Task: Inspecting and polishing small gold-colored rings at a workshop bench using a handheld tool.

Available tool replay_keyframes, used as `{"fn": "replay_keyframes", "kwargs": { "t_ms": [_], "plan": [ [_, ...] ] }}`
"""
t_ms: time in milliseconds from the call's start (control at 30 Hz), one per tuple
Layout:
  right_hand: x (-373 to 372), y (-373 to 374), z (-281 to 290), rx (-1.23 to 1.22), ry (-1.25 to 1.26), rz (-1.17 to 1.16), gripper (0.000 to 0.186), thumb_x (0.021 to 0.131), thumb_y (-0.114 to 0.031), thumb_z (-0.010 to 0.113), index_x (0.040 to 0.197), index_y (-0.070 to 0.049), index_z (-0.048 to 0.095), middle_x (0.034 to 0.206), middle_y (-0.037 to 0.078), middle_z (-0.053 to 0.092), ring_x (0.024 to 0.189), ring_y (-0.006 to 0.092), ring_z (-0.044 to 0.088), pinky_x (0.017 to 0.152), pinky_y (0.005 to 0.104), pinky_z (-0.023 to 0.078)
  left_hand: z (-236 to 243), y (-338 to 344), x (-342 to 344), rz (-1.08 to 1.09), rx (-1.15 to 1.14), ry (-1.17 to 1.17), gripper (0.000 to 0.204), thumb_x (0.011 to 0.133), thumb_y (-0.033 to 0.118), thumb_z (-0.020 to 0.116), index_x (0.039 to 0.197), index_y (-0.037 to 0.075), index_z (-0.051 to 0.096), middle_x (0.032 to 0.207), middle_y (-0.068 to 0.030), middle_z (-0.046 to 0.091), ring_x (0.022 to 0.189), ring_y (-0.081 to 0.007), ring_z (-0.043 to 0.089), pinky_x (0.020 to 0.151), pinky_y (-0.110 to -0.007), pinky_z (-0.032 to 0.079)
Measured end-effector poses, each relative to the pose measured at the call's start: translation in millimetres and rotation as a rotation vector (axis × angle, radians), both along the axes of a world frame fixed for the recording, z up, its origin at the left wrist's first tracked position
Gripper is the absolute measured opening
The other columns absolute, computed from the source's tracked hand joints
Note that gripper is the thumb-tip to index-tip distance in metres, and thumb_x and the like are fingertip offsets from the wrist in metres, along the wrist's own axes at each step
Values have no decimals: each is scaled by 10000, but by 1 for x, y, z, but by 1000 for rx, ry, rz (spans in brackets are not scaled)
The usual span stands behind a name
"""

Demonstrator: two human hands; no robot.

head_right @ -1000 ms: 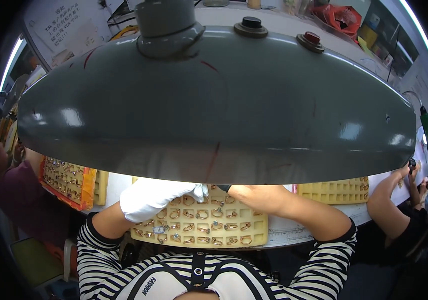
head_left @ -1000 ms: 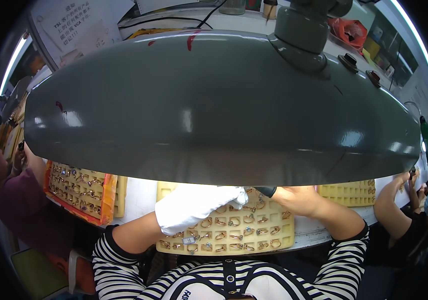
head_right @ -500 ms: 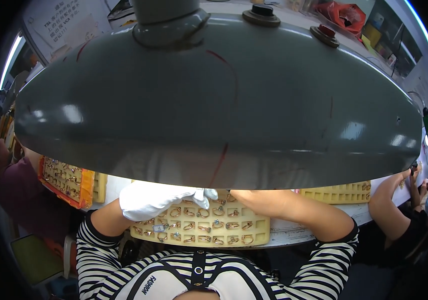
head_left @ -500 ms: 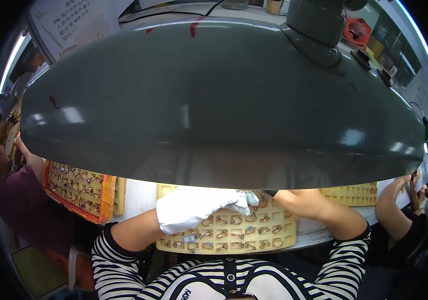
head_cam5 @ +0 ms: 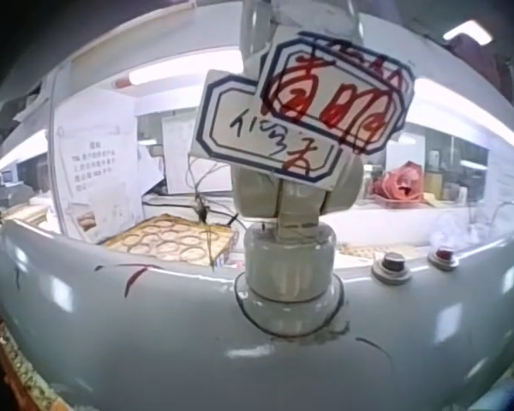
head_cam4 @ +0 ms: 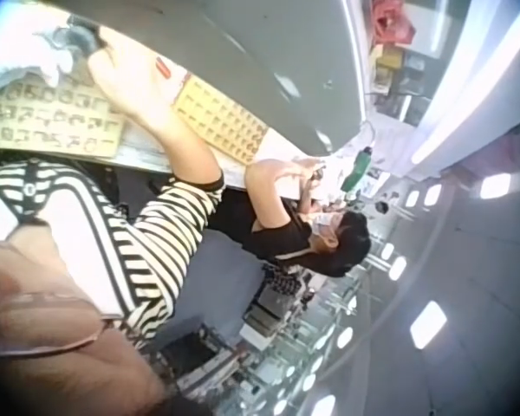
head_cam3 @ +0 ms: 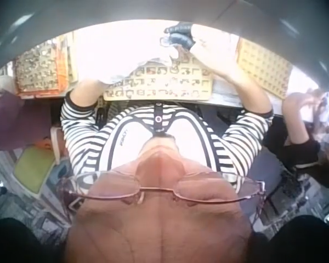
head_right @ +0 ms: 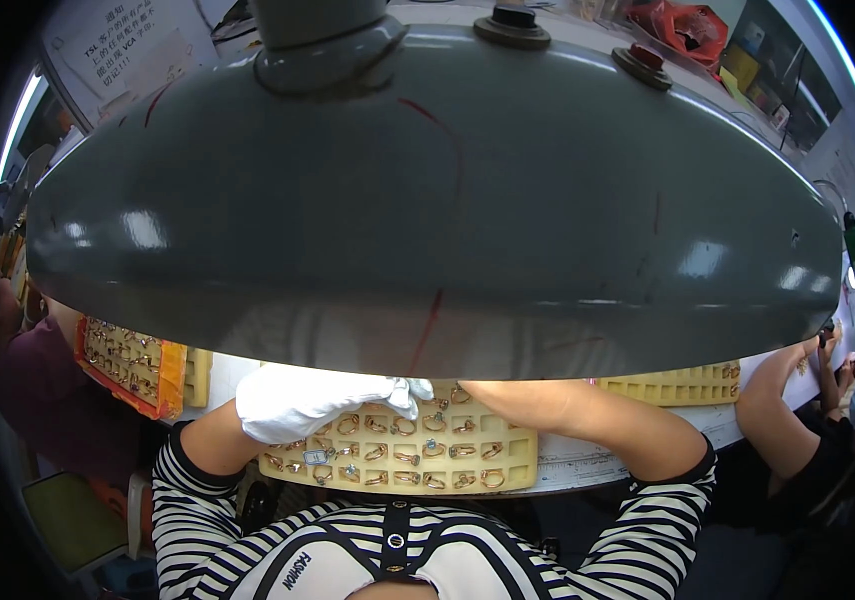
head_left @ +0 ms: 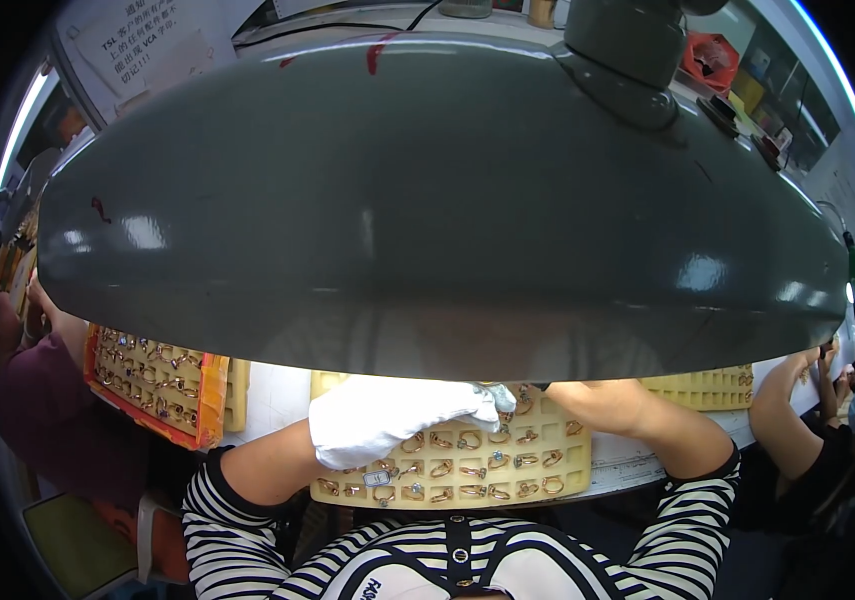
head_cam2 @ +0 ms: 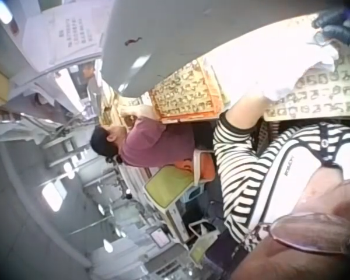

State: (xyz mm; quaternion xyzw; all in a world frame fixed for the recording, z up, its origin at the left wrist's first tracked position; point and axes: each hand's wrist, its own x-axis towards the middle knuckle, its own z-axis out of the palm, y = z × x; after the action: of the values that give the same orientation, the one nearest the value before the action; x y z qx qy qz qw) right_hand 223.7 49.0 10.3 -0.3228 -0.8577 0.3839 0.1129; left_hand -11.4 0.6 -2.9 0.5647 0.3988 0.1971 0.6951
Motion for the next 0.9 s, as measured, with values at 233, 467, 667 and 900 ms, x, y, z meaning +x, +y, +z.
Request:
{"fn": "replay_keyframes", "kwargs": {
  "t_ms": [233, 467, 667, 900],
  "plan": [
    [-2, -1, -3, 823, -27, 217, 324, 663, -22, 567, 986, -10, 584, 941, 141, 586, 777, 262, 590, 702, 303, 478, 12, 2, 11, 71, 5, 51, 393, 919, 321, 345, 1150, 60, 526, 1092, -87, 571, 1035, -174, 515, 914, -284, 371],
    [-5, 2, 0, 1118, 164, 138, 95, 570, -23, 547, 656, -49, 517, 687, 77, 573, 565, 154, 566, 481, 273, 475, 0, 0, 4, 49, 213, 277, 393, 898, 357, 384, 1131, 86, 547, 1138, -88, 553, 1058, -206, 507, 916, -281, 369],
    [-3, 0, 1, 849, 120, 160, 308, 611, -13, 605, 918, -1, 623, 855, 129, 613, 700, 231, 604, 607, 305, 497, -12, 0, 2, -19, 478, 175, 362, 910, 314, 348, 1159, 113, 518, 1136, -90, 546, 1028, -222, 516, 879, -280, 389],
    [-6, 4, 5, 441, -157, 122, 234, 801, -120, 572, 1010, -17, 593, 948, 109, 608, 835, 213, 586, 751, 279, 456, 10, 6, 7, -62, 249, 93, 385, 915, 333, 322, 1147, 115, 539, 1144, -69, 548, 1050, -184, 507, 912, -271, 356]
  ]
}}
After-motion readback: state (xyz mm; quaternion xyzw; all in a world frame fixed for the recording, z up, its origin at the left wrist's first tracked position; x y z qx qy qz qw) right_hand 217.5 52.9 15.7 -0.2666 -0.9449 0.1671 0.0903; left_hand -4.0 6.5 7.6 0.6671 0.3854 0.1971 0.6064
